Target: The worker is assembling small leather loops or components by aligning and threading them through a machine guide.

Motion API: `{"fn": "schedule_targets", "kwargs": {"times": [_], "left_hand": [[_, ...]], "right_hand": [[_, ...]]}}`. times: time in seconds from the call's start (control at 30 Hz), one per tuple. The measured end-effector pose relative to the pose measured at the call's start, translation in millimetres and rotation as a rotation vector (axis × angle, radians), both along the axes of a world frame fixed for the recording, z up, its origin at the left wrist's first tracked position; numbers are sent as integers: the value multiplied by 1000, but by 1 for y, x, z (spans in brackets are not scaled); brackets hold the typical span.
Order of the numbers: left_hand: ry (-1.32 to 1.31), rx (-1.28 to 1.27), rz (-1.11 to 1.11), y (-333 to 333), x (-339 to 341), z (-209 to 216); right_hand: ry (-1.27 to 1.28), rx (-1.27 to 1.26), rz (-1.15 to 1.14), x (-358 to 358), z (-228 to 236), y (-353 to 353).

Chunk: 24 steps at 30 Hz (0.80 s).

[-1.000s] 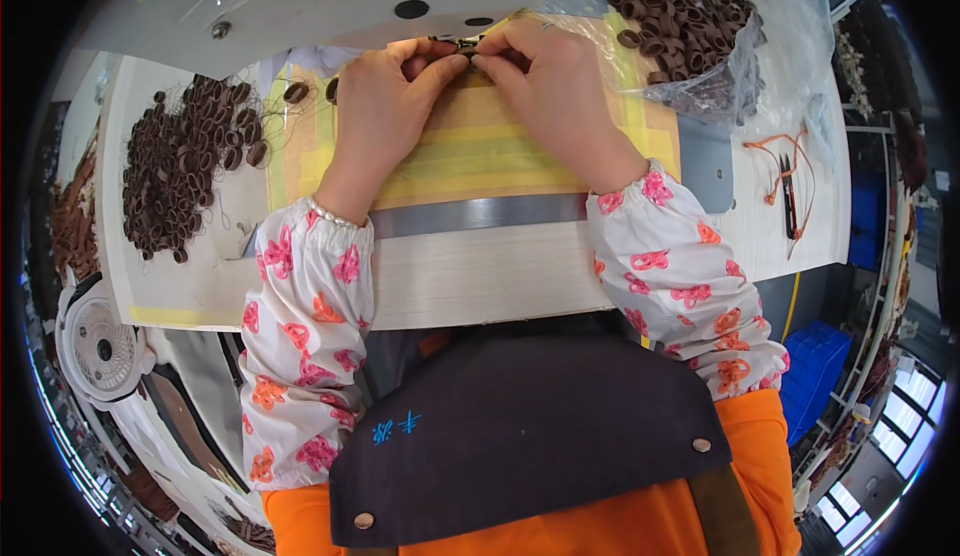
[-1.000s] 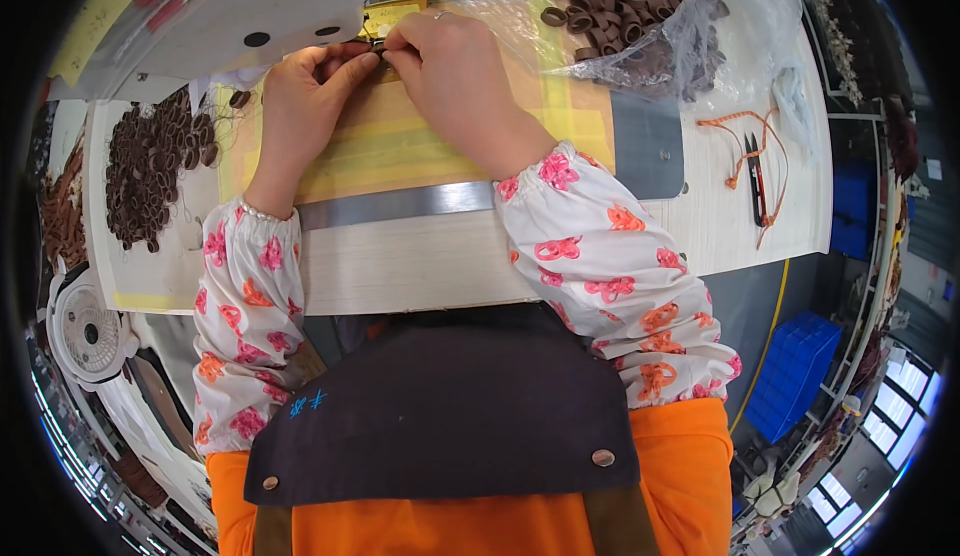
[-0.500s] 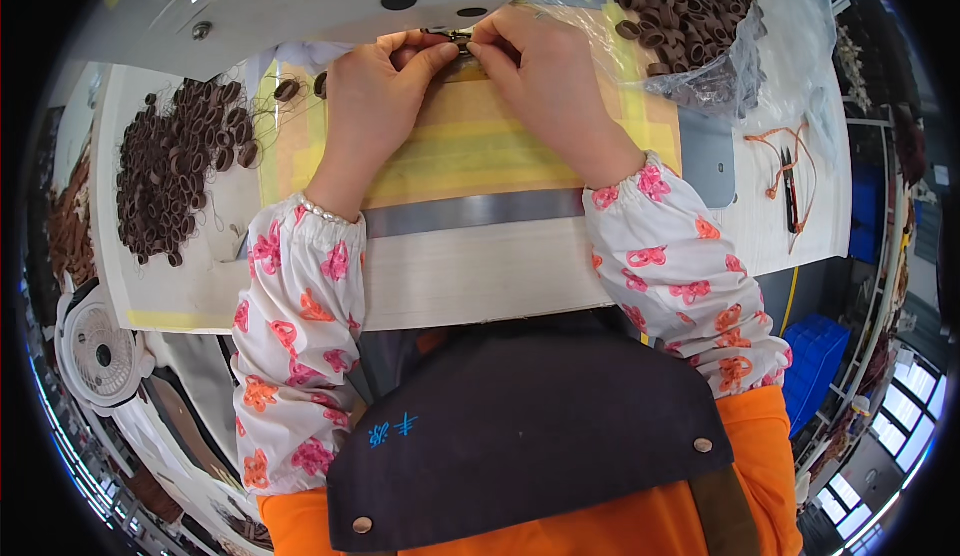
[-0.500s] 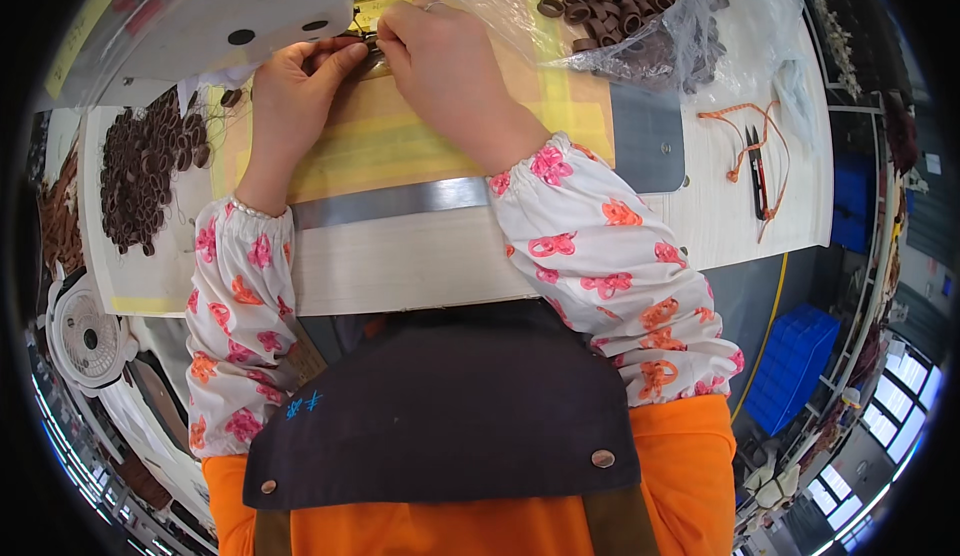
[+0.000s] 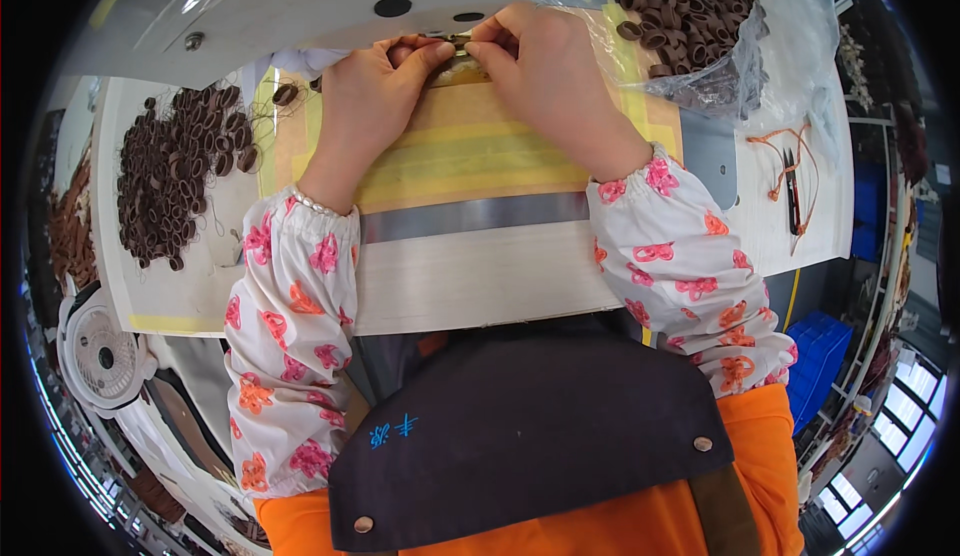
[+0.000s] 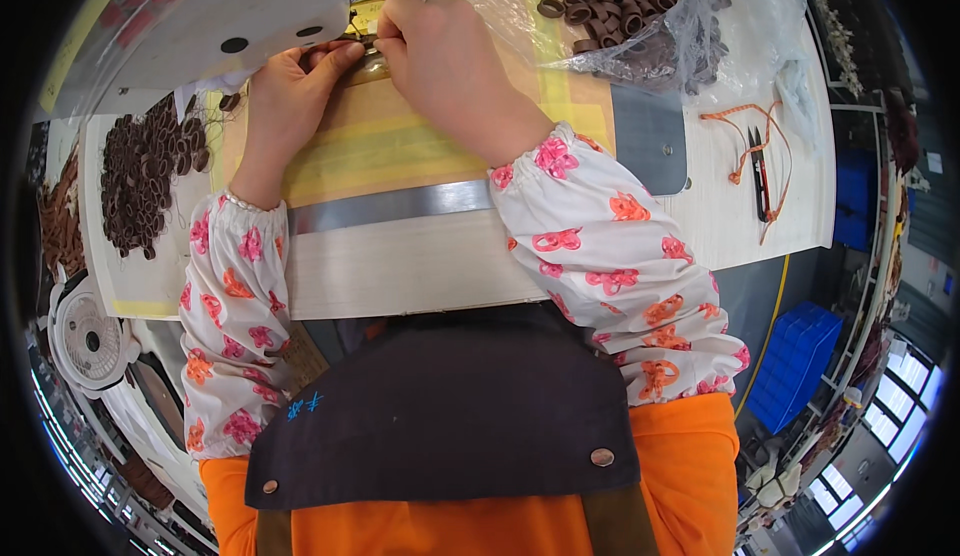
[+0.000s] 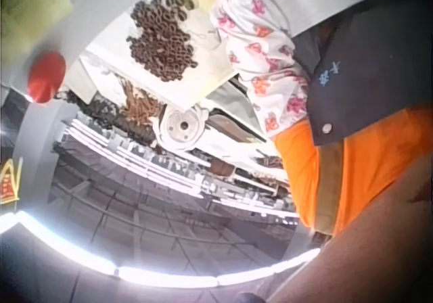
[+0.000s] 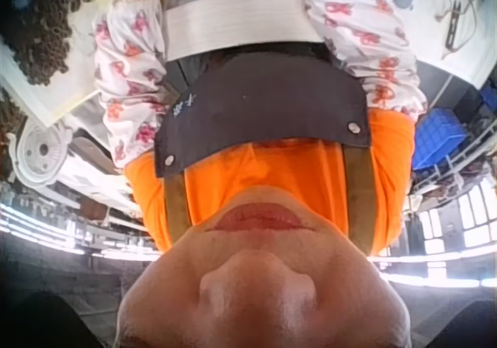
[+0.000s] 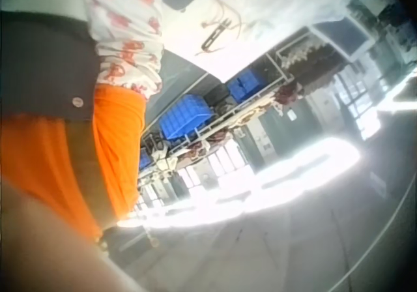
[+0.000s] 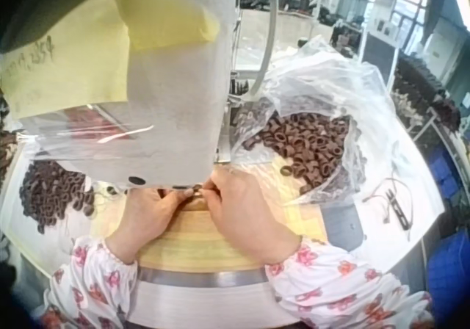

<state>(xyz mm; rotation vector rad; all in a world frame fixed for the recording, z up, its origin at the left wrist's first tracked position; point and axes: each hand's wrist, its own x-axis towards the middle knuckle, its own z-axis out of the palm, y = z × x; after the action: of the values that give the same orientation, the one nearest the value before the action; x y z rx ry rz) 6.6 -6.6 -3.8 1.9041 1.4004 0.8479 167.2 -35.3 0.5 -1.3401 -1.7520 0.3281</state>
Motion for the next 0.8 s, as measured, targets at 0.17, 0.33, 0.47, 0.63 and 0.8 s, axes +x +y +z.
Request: {"fn": "schedule_targets", "kwargs": {"times": [0.17, 0.33, 0.47, 0.63, 0.8], "left_hand": [[40, 3, -41, 1, -1, 5], [71, -32, -20, 2, -5, 3], [53, -63, -1, -1, -2, 6], [83, -94, 20, -2, -2, 12], [25, -89, 21, 1, -5, 5]], "right_hand": [[26, -74, 4, 1, 5, 1], [-70, -99, 0, 1, 6, 6], [-79, -211, -14, 2, 15, 4], [18, -147, 49, 4, 6, 8], [20, -129, 34, 2, 4, 6]]}}
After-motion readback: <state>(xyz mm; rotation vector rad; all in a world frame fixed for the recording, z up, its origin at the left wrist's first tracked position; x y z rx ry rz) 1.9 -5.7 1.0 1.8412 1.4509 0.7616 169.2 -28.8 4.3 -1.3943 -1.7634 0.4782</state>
